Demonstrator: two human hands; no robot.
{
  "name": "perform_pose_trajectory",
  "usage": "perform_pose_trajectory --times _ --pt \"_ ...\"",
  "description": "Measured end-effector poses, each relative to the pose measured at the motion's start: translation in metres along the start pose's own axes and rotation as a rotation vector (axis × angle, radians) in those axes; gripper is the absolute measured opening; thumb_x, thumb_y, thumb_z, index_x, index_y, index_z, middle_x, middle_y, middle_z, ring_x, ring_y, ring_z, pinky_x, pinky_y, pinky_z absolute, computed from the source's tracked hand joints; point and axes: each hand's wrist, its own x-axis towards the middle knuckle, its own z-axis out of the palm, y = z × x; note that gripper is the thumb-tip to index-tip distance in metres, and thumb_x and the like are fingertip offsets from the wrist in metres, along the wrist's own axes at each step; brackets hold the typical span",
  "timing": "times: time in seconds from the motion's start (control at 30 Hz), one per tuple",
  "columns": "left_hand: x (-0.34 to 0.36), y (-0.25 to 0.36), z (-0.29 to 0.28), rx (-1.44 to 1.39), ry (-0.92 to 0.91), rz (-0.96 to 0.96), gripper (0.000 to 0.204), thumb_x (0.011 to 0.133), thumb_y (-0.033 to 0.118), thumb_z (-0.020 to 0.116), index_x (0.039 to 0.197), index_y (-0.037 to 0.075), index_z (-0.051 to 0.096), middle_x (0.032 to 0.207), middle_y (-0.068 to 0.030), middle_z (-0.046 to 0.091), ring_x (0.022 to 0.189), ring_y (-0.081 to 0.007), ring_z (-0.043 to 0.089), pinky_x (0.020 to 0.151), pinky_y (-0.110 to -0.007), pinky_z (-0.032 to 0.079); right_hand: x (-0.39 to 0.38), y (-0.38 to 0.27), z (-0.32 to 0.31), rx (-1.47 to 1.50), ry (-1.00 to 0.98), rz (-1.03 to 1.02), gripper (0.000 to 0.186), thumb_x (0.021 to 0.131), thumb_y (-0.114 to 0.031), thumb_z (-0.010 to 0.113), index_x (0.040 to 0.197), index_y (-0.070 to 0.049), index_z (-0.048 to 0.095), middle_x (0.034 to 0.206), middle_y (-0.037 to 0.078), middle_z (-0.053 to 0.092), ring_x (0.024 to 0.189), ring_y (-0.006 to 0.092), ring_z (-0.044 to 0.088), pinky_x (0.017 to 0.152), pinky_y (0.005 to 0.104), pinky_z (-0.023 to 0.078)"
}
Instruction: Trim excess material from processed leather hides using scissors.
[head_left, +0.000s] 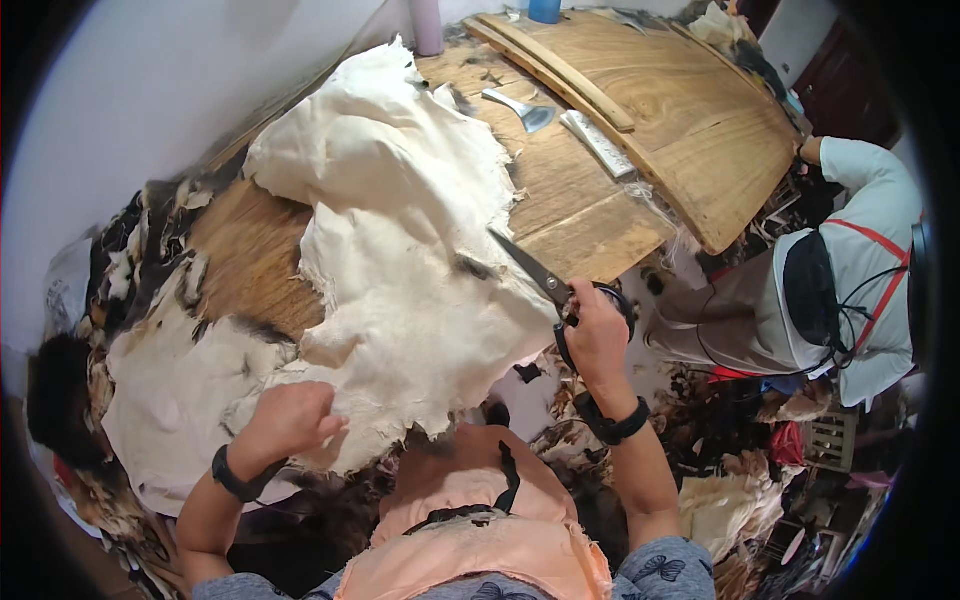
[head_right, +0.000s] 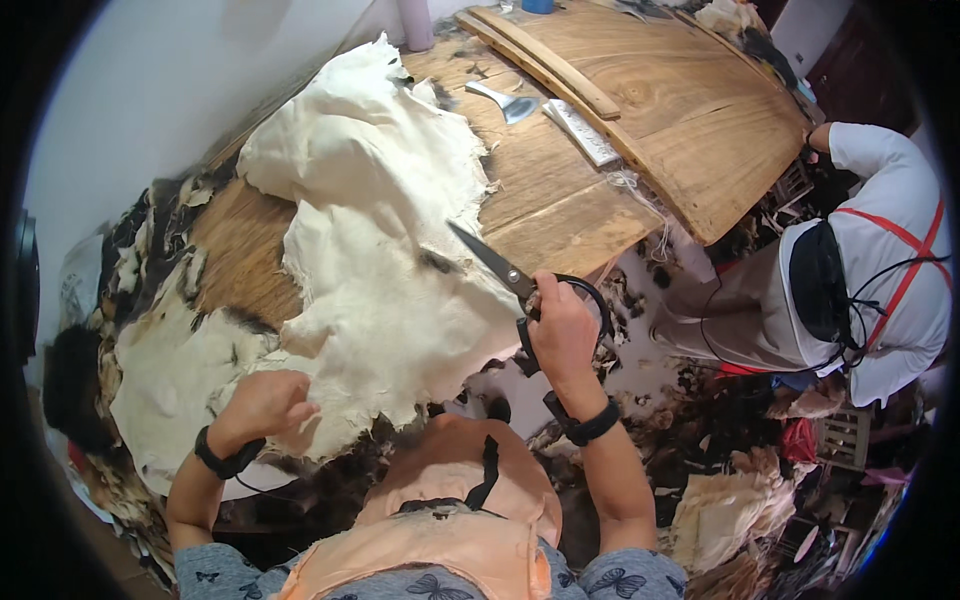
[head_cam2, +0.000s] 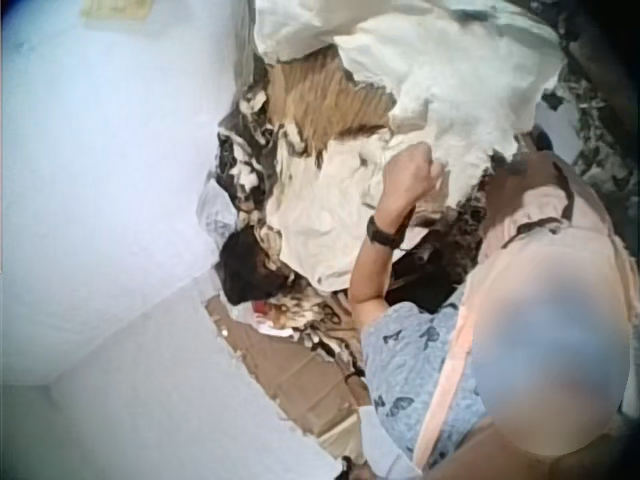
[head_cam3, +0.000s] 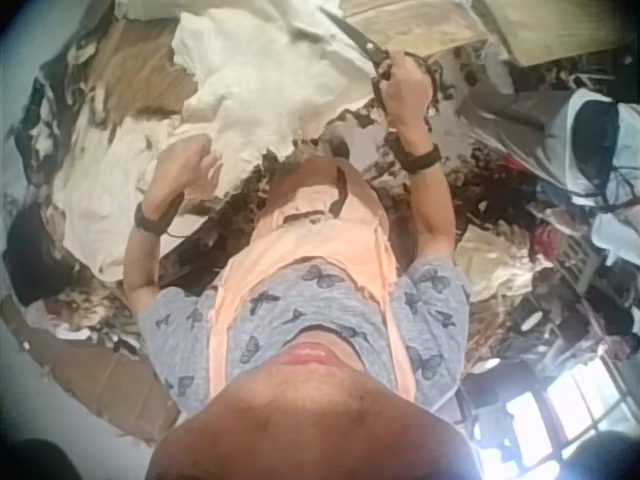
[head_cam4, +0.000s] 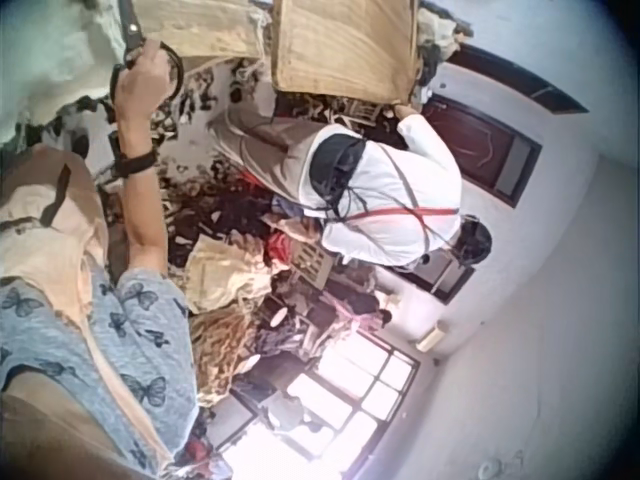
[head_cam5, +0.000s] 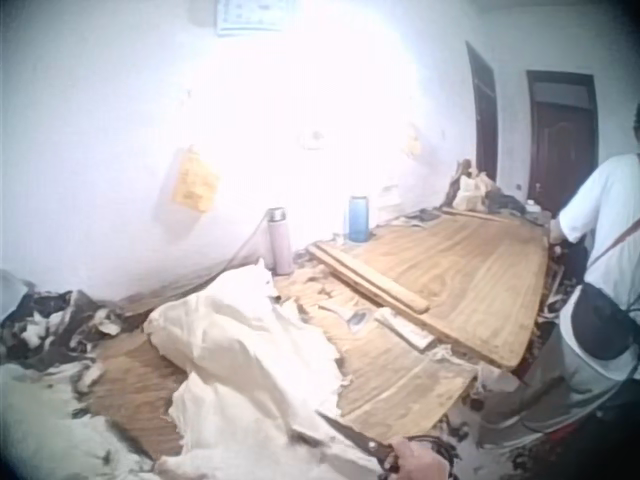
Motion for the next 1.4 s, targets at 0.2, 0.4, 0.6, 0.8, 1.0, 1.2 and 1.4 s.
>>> perform_pose_trajectory --times 0.2,0.4,0.6,0.8,1.0,1.2,1.4 --pt "0.04 0.031 -0.035 0.111 0.366 0.231 0.045 0.079 0.038 0.061 0.108 0.004 0.057 0.1 -0.0187 0.06 0.094 -0.0345 0.056 0.078 -0.041 0.047 0.008 -0.001 -0.022 -0.171 0.037 -0.294 0.04 0.064 -0.005 0.062 0.102 -0.016 0.055 0.065 0.006 0.049 0.062 0.0278 0.055 0.055 0.037 0.045" --pt "0.076 0.028 -0.001 0.273 0.039 0.154 0.074 0.08 0.048 0.059 0.135 0.006 0.033 0.13 -0.0363 0.032 0.114 -0.0519 0.038 0.094 -0.051 0.037 0.045 0.001 -0.018 -0.365 -0.02 -0.564 0.028 0.073 -0.008 0.054 0.099 -0.018 0.057 0.067 0.004 0.047 0.061 0.0211 0.054 0.047 0.0332 0.044" --pt "0.054 0.014 0.006 0.247 0.012 -0.01 0.082 0.076 0.053 0.061 0.137 0.008 0.032 0.129 -0.0369 0.031 0.114 -0.0519 0.039 0.094 -0.051 0.038 0.079 0.012 -0.015 -0.34 -0.056 -0.741 0.021 0.076 -0.011 0.055 0.096 -0.017 0.055 0.067 0.003 0.047 0.062 0.0185 0.054 0.048 0.0312 0.044" --pt "0.052 0.004 -0.029 0.34 0.012 0.077 0.056 0.077 0.042 0.064 0.12 0.007 0.051 0.122 -0.0217 0.047 0.107 -0.0365 0.049 0.086 -0.044 0.043 0.094 -0.004 0.012 -0.295 -0.123 -0.853 0.018 0.077 -0.014 0.055 0.095 -0.017 0.057 0.068 0.004 0.048 0.066 0.0182 0.055 0.049 0.0299 0.044" --pt "0.097 0.057 -0.086 -0.232 0.177 0.272 0.017 0.078 0.017 0.065 0.089 0.004 0.066 0.08 -0.0128 0.064 0.075 -0.0251 0.062 0.068 -0.032 0.048 0.107 0.003 0.026 -0.241 -0.272 -0.885 0.028 0.073 -0.007 0.057 0.099 -0.018 0.056 0.073 0.005 0.046 0.072 0.02 0.053 0.056 0.0317 0.043" --pt "0.163 0.044 -0.064 -0.321 0.007 0.504 0.017 0.075 0.008 0.066 0.092 0.006 0.066 0.083 -0.0083 0.065 0.065 -0.0181 0.061 0.063 -0.029 0.048 0.106 0.008 -0.013 -0.288 -0.327 -0.903 0.022 0.075 -0.012 0.057 0.096 -0.016 0.056 0.073 0.005 0.047 0.072 0.0209 0.054 0.059 0.032 0.045" --pt "0.179 0.047 -0.039 -0.157 0.003 0.634 0.024 0.069 0.008 0.066 0.093 0.005 0.063 0.083 -0.009 0.061 0.072 -0.0247 0.06 0.065 -0.034 0.047 0.067 0.016 -0.036 -0.042 -0.188 -0.358 0.036 0.068 -0.001 0.065 0.101 -0.011 0.057 0.064 0.006 0.051 0.06 0.0208 0.055 0.054 0.0349 0.043"
